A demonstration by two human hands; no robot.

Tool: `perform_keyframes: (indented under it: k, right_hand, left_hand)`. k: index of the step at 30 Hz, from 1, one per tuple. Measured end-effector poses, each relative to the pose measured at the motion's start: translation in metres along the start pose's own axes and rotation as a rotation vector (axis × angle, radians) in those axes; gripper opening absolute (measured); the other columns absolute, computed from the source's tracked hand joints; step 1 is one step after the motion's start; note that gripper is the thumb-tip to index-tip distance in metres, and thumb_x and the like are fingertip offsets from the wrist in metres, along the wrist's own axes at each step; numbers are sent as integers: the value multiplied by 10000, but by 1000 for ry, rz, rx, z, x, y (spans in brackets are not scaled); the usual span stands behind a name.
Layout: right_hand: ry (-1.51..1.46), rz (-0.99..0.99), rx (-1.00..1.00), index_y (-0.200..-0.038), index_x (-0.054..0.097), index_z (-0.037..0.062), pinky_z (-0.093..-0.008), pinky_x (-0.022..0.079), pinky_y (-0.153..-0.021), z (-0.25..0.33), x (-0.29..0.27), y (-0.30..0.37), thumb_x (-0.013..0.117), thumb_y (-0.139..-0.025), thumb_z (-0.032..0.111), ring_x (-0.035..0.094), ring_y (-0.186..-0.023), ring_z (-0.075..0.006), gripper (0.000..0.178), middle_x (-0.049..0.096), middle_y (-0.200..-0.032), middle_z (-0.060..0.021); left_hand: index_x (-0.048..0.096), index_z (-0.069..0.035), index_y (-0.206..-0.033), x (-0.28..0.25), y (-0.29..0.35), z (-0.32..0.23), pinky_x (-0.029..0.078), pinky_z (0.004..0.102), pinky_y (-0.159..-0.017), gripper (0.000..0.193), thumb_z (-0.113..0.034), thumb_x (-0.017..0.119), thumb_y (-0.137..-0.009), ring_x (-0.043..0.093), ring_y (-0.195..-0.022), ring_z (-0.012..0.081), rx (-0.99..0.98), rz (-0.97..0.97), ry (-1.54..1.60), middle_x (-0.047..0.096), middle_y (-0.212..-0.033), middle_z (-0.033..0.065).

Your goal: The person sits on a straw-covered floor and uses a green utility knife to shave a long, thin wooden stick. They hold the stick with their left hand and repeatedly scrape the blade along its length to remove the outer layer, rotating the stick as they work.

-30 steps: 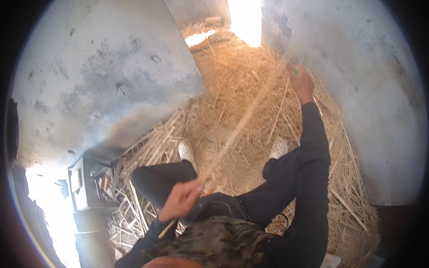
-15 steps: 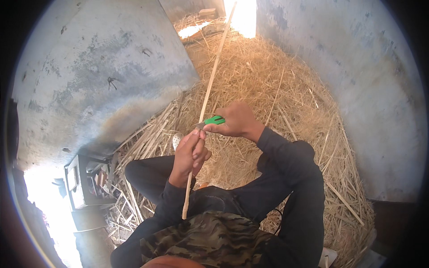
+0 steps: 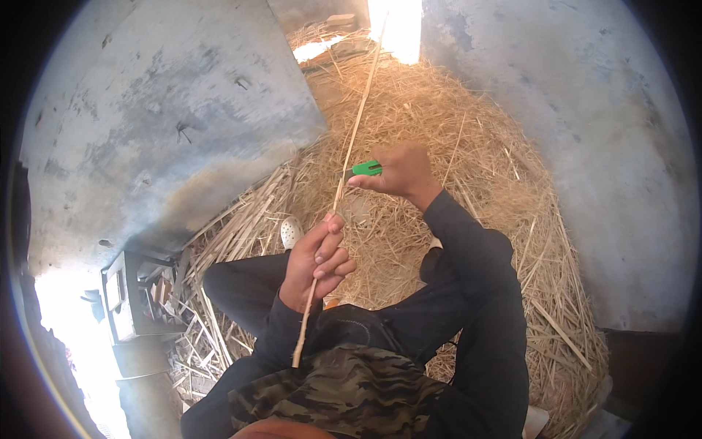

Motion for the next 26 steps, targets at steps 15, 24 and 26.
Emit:
perform_keyframes:
  k: [15,24,26]
  right_hand:
    - [295,117,252,-534,522,136,-334,330,-354,-95,19,-9,442,-768,851,475,-367,-163,756,439,-420,-11]
    - [287,119,175,-549,554,139,-331,333,-353,-117,40,-10,437,-787,839,462,-360,-152,748,451,-427,-1]
    - [279,143,180,-547,557,141,-331,336,-354,-114,41,-12,438,-788,837,462,-360,-151,746,453,-428,1]
  left_hand:
    - [494,-138,-915,-3,5,15,245,211,-443,207,-263,400,-1051,262,-346,39,-71,-99,-76,285,-467,-94]
    - [486,-122,-911,-15,3,16,250,216,-445,237,-301,410,-1048,249,-360,48,-67,-159,-196,276,-476,-81]
    - [485,-116,-914,-22,7,13,252,215,-443,234,-303,427,-1044,242,-356,54,-50,-146,-227,283,-482,-78]
Point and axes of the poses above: each hand's wrist, its own y-axis away from the middle knuckle, its own x-axis out of the palm, z = x × y, the point moved 2 cm from there along -y, towards the middle knuckle
